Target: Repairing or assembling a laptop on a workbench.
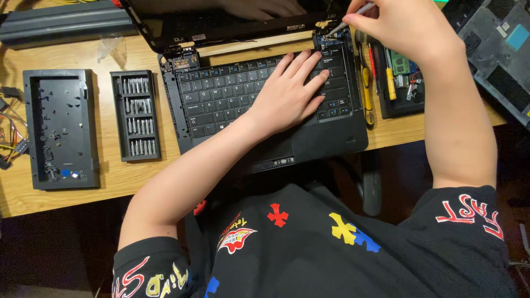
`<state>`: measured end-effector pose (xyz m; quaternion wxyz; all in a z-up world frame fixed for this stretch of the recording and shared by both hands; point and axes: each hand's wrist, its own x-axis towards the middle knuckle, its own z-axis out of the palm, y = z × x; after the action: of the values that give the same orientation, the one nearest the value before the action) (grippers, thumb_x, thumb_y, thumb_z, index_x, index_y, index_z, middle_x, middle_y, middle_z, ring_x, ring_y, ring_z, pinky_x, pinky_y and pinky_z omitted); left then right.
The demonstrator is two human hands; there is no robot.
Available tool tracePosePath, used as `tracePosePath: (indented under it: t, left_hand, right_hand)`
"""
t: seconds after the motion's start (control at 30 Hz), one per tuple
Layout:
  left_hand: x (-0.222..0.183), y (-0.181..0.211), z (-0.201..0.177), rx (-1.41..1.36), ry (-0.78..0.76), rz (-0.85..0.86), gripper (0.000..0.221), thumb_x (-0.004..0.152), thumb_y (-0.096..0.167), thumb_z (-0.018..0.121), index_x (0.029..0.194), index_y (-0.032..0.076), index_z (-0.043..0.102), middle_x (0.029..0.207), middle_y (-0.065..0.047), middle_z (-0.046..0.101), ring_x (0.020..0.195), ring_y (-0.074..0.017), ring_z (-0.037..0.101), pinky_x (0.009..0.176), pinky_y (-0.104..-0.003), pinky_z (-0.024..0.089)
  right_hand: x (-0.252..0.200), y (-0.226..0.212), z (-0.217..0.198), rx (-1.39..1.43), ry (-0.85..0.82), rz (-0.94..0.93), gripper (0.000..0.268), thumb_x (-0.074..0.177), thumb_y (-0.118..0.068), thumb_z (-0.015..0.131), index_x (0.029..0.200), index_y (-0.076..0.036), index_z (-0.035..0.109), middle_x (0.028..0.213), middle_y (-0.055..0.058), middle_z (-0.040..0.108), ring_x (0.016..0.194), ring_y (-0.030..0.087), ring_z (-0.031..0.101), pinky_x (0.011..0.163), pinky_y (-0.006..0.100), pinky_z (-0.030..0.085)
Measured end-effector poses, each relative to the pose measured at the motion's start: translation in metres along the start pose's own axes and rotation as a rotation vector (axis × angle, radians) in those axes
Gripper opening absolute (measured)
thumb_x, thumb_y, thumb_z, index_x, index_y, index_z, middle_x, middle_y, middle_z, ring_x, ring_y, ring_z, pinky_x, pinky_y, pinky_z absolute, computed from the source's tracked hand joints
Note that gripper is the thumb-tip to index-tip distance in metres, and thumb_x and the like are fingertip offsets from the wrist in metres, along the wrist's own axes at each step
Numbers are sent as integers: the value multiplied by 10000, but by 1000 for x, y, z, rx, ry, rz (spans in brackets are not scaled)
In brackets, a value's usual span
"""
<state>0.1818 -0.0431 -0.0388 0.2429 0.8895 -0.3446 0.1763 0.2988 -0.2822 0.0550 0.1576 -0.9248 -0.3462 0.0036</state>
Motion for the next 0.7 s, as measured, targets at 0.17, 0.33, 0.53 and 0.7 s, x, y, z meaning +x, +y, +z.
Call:
tracePosePath:
  t: [0.17, 0.33, 0.53, 0.7]
  left_hand:
    - [0, 0, 0, 7, 2, 0, 483, 988, 340, 697, 1359, 44, 610, 1489, -235, 490, 1417, -394, 421, 1198, -533, 320]
    - [1, 1, -2, 10, 0, 1, 484, 985, 339, 701, 1357, 42, 611, 1484, -235, 492, 1412, -395, 423, 1200, -529, 323]
    - [1, 1, -3, 13, 5, 4, 482, 978, 334, 707, 1347, 41, 612, 1483, -234, 493, 1412, -392, 424, 1203, -527, 321]
    - [1, 2, -4, 1, 4, -2, 479, 975, 330, 710, 1347, 46, 609, 1482, -234, 493, 1412, -391, 423, 1202, -526, 325]
  right_hand:
    - [0, 4, 2, 79, 24, -20, 215, 1091, -194, 711, 1117, 18, 724, 1029, 127, 762, 961, 232, 748, 804, 346, 579]
    - [1, 10, 6, 48, -9, 0, 216, 1116, -208, 713, 1136, 6, 732, 1012, 120, 767, 956, 229, 752, 805, 341, 577]
    - [12, -8, -5, 47, -84, -35, 235, 1118, -243, 719, 1149, -11, 734, 1029, 115, 759, 904, 237, 740, 774, 349, 566]
    - [21, -19, -2, -59, -84, 12, 203, 1081, -235, 722, 1124, -38, 748, 949, 118, 750, 817, 258, 721, 714, 375, 555]
